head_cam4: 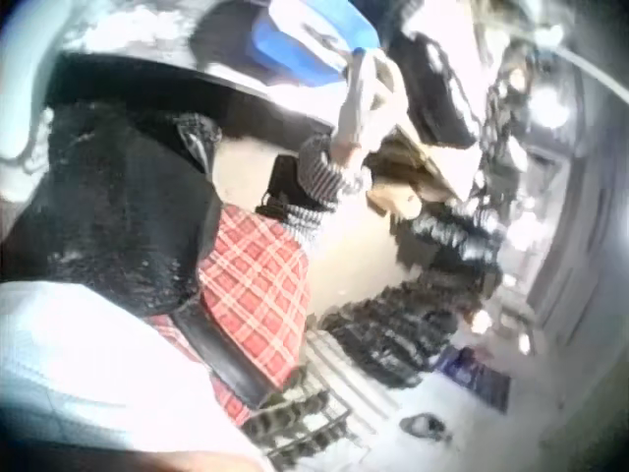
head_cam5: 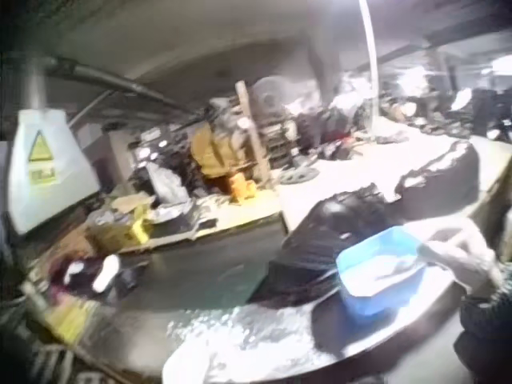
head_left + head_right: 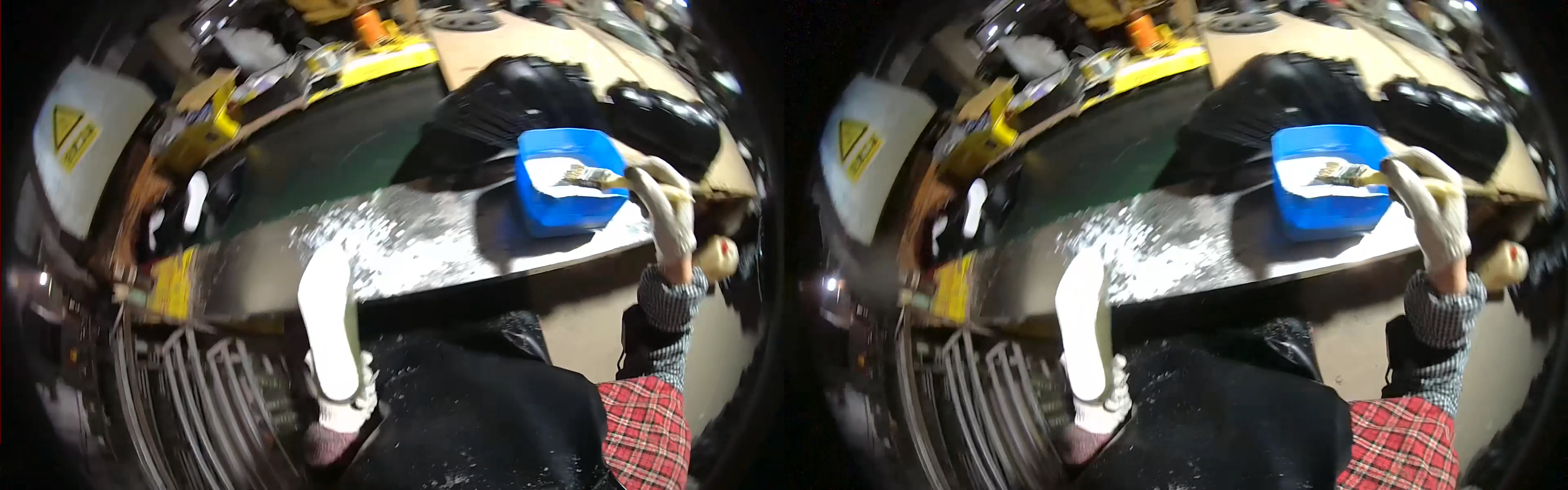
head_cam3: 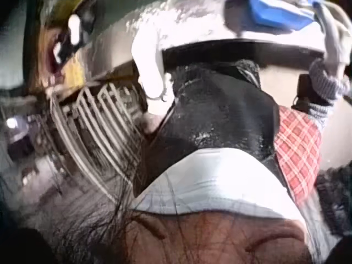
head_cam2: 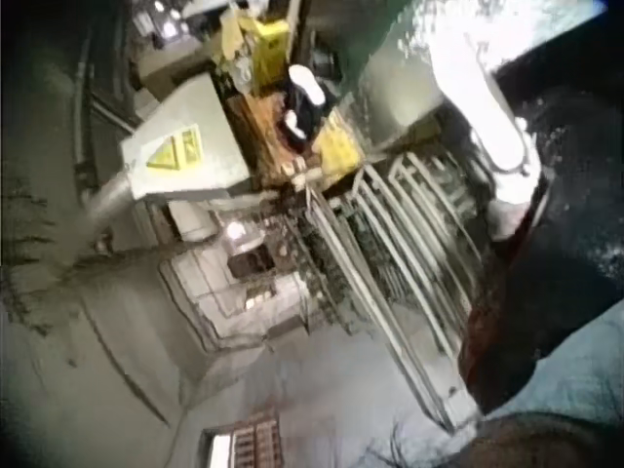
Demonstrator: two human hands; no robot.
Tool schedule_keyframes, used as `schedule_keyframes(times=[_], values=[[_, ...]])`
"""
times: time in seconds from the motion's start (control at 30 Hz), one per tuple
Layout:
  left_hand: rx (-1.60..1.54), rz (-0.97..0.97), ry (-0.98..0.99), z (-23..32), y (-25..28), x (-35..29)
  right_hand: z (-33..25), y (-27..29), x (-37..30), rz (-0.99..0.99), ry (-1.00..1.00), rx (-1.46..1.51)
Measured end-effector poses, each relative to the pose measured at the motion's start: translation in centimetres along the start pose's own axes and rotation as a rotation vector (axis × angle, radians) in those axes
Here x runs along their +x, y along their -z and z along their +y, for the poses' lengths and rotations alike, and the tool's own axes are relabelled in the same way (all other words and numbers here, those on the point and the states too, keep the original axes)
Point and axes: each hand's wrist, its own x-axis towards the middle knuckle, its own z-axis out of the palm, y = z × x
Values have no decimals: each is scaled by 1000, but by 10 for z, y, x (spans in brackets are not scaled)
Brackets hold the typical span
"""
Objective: Apply glue to shoe soles and uppers using a brush for manufacturing assembly.
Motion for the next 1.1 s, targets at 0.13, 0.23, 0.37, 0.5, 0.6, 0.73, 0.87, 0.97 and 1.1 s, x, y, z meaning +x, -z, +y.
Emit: schedule_keyframes(times=[0.13,0.23,0.37,0.5,0.6,0.73,0.87,0.97,1.1], values=[[-430,-265,-147,5,-41,12,-61,-131,-34,-338,409,260],[-691,-307,-215,5,-60,25,-90,-234,-39,-634,672,293],[-298,-503,-10,3,39,38,-59,-314,-15,-624,85,585],[-204,-554,96,1,66,53,-50,-282,-41,-804,236,492],[-362,-493,113,1,50,50,-62,-279,-30,-811,639,331],[-334,-577,0,-2,61,49,-87,-311,23,-605,44,435],[-417,-762,-110,-11,67,54,-125,-304,-22,-907,985,283],[-714,-578,45,-2,55,42,-126,-300,-27,-1065,816,408],[-535,-770,91,5,50,47,-124,-289,-33,-940,293,413]])
